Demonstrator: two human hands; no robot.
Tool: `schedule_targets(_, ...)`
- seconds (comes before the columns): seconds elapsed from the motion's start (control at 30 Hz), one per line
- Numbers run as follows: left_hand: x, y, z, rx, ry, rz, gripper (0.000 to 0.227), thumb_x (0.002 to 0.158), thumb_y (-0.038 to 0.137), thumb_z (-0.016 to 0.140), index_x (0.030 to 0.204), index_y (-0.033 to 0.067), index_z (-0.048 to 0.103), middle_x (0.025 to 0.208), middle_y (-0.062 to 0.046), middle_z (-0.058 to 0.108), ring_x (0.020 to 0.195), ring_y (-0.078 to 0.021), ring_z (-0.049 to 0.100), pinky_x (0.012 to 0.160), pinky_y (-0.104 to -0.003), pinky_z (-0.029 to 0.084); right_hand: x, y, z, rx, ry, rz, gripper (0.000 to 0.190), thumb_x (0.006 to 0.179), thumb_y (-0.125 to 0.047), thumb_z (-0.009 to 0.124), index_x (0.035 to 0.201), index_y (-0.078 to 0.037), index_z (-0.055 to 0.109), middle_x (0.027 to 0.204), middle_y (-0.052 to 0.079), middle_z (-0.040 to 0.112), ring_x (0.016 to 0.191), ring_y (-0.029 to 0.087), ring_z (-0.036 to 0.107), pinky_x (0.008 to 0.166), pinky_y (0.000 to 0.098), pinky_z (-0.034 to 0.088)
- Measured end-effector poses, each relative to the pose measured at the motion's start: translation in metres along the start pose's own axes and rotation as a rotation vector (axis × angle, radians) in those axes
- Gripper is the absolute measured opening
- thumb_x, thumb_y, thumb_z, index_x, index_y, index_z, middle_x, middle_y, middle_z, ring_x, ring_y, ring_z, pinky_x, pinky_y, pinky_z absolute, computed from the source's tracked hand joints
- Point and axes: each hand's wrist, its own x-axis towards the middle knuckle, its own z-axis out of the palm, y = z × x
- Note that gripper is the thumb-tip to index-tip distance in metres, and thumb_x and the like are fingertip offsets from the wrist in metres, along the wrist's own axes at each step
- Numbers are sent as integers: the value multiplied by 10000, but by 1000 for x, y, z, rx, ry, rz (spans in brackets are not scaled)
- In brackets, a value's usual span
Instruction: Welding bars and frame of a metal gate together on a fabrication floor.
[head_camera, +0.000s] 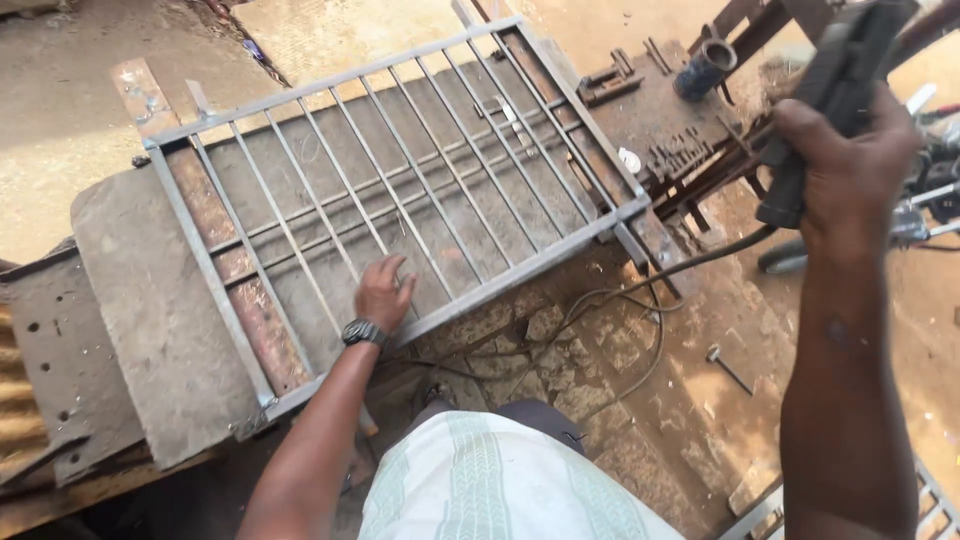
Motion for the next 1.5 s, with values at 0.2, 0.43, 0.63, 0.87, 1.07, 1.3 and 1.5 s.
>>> schedule_targets(0.2, 83, -5, 52, 220, -414, 66, 719, 936, 563, 576, 1509, 159, 417, 1624, -103, 342, 1481, -298, 326, 1162, -530, 313, 106, 50, 78, -133, -85, 123, 422, 898, -160, 850, 1215, 24, 641, 1028, 102, 715, 833, 139, 731, 750, 276, 658)
schedule_targets(0.43, 120, -8, 59, 593, -752, 279, 826, 947, 744, 288, 1606, 257, 187, 1691, -12, 163, 1552, -192, 120, 1210, -543, 105, 193, 180, 160, -349, -289, 210, 534, 827, -177, 818, 1295, -18, 617, 1005, 112, 743, 786, 167, 755, 733, 350, 649)
schedule_targets(0.63, 118, -28, 68, 467, -639, 356, 830, 924, 741, 312, 1559, 207, 291, 1662, -40, 242, 1511, -209, 214, 1181, -478, 124, 223, 314, 188, -528, -313, 323, 581, 780, -219, 879, 1261, -18, 624, 978, 123, 747, 781, 175, 750, 687, 347, 650)
schedule_targets(0.87, 131, -14, 59, 530, -917, 205, 826, 959, 727, 291, 1548, 148, 326, 1423, -92, 523, 1446, -260, 346, 1234, -460, 132, 230, 375, 200, -539, -321, 259, 715, 761, -275, 910, 1320, 34, 588, 1000, 134, 746, 764, 173, 757, 695, 325, 659)
schedule_targets(1.07, 138, -5, 53, 492, -940, 178, 802, 962, 709, 288, 1508, 130, 387, 1263, -74, 594, 1389, -254, 417, 1238, -454, 154, 230, 389, 203, -533, -340, 168, 896, 769, -292, 911, 1439, 94, 459, 987, 179, 745, 766, 170, 755, 675, 292, 656)
schedule_targets(1.3, 135, -9, 58, 530, -978, 159, 799, 966, 705, 236, 1497, 129, 395, 1243, -63, 590, 1343, -230, 438, 1241, -450, 128, 232, 415, 199, -579, -367, 105, 1038, 762, -408, 931, 1479, 129, 406, 1104, 287, 710, 834, 202, 771, 772, 323, 646)
schedule_targets(1.5, 140, -3, 56, 566, -1017, 145, 792, 974, 701, 221, 1513, 144, 382, 1267, -49, 583, 1359, -213, 427, 1247, -443, 123, 232, 409, 198, -593, -352, 95, 1124, 756, -436, 935, 1494, 159, 332, 1204, 364, 638, 847, 228, 772, 808, 355, 639)
